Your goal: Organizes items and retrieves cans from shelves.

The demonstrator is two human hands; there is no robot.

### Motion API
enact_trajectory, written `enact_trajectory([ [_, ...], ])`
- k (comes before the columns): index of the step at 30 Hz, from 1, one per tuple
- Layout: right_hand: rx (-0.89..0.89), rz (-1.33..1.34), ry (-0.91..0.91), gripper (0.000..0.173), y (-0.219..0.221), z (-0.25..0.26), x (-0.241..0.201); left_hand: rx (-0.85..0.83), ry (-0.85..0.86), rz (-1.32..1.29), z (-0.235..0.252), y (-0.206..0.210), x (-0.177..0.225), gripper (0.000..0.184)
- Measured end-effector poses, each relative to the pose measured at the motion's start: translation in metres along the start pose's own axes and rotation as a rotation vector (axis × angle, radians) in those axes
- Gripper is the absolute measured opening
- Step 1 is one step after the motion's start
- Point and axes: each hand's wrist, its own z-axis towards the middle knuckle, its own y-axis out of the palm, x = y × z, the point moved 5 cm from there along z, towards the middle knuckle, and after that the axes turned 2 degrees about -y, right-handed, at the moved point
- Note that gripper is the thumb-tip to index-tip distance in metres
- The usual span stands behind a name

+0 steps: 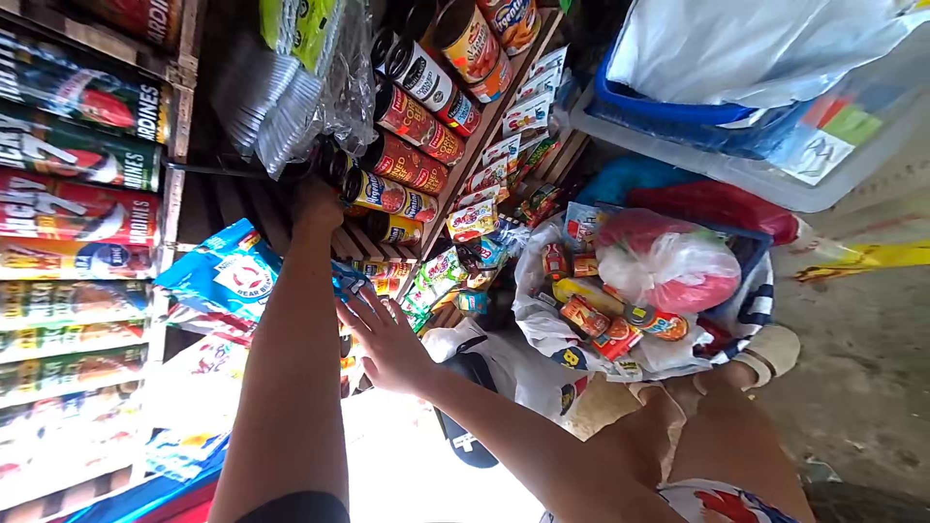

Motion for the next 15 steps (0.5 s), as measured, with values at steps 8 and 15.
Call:
enact_trajectory([
  [8, 0.007, 0.025, -0.003, 0.102, 0.004, 0.002, 0.000, 0.000, 0.058, 0.228, -0.041, -0.029, -0.002, 0.041],
  [15, 0.130, 0.047, -0.075, 0.062, -0.003, -0.010, 0.002, -0.032, 0.924, -0.067, -0.195, -0.010, 0.072, 0.027],
])
